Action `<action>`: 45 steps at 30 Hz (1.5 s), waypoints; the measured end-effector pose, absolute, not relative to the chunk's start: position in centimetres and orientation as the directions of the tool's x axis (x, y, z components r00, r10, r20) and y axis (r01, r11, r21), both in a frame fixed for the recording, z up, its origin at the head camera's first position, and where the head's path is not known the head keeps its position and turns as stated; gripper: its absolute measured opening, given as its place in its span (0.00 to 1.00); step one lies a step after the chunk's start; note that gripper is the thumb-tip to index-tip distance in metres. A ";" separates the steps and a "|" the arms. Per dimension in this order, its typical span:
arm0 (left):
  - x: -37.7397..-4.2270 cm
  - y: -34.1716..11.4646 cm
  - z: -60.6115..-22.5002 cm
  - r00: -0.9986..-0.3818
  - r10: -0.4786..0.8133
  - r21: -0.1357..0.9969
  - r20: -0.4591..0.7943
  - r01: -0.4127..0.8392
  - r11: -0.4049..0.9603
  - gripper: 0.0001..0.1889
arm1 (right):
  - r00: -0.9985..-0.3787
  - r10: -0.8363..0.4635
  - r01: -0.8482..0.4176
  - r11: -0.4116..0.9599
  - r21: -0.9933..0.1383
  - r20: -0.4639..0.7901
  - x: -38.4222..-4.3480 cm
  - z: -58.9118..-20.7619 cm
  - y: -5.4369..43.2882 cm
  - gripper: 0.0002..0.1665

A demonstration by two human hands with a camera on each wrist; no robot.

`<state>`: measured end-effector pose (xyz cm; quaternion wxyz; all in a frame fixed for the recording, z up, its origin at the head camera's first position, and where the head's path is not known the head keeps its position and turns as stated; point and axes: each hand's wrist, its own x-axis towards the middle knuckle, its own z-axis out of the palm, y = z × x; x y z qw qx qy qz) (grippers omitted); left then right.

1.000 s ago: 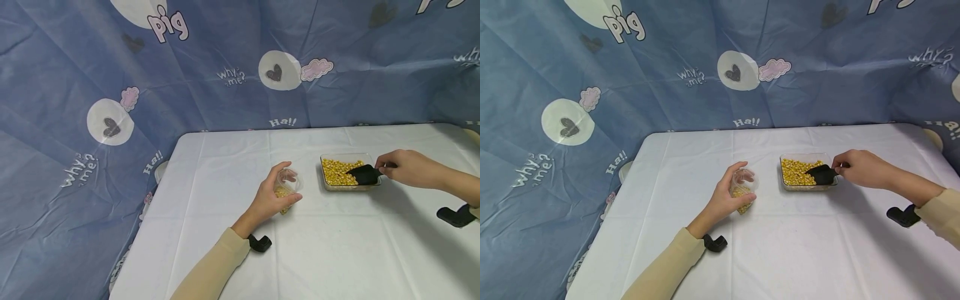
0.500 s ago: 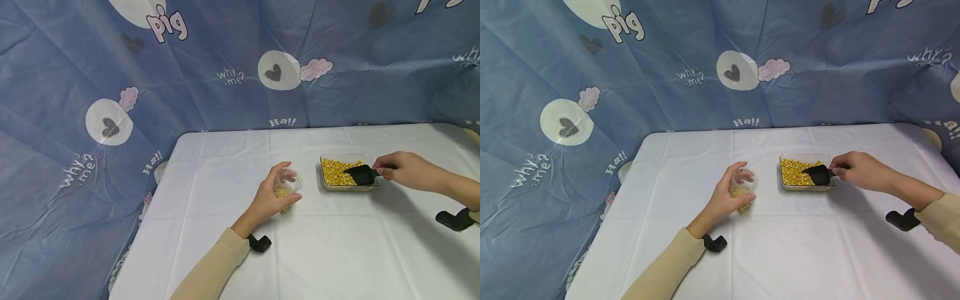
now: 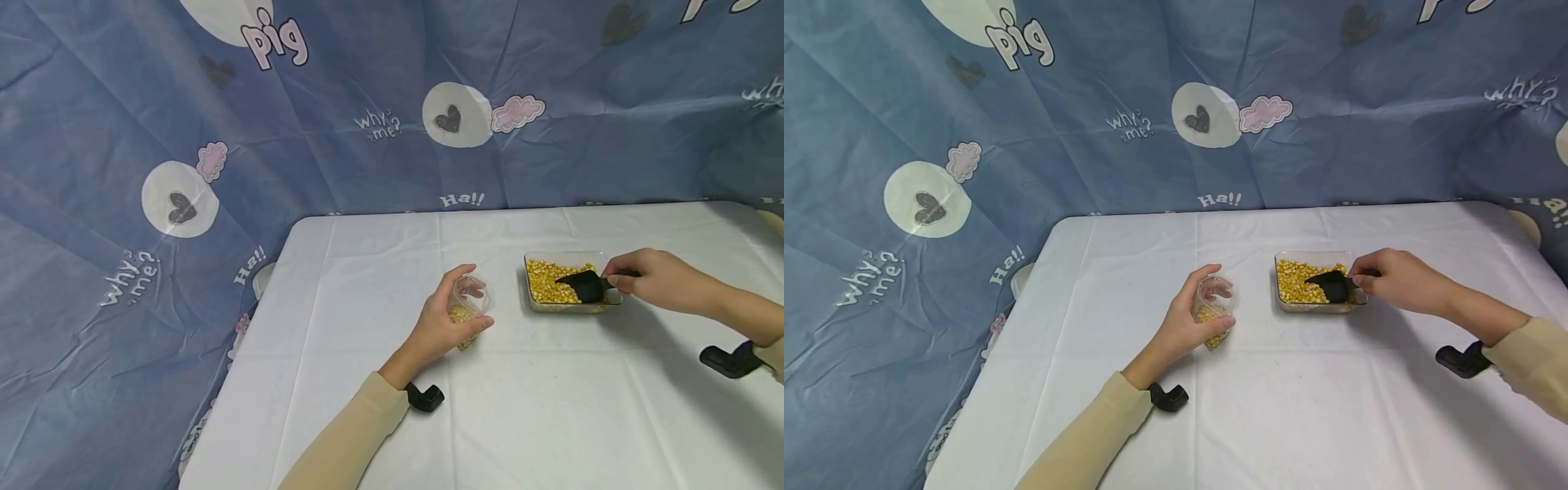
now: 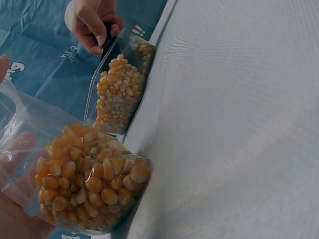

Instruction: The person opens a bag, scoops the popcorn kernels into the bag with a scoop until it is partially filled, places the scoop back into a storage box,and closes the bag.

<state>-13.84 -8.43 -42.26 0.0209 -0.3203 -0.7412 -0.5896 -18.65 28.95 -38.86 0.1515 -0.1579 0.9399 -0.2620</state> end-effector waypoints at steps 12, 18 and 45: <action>-15.0 -8.3 -44.9 -0.816 0.442 0.872 0.372 0.470 0.135 0.44 | -0.911 -0.368 -0.207 0.799 -0.565 -0.187 -18.9 -39.3 28.1 0.10; -15.3 -8.4 -45.4 -0.824 0.442 0.878 0.356 0.457 0.145 0.46 | -0.915 -0.364 -0.206 0.794 -0.572 -0.175 -18.6 -39.6 27.7 0.11; -15.2 -8.4 -45.3 -0.808 0.442 0.874 0.389 0.475 0.099 0.45 | -0.929 -0.289 0.037 0.553 -0.832 -0.233 -16.8 -40.7 30.6 0.18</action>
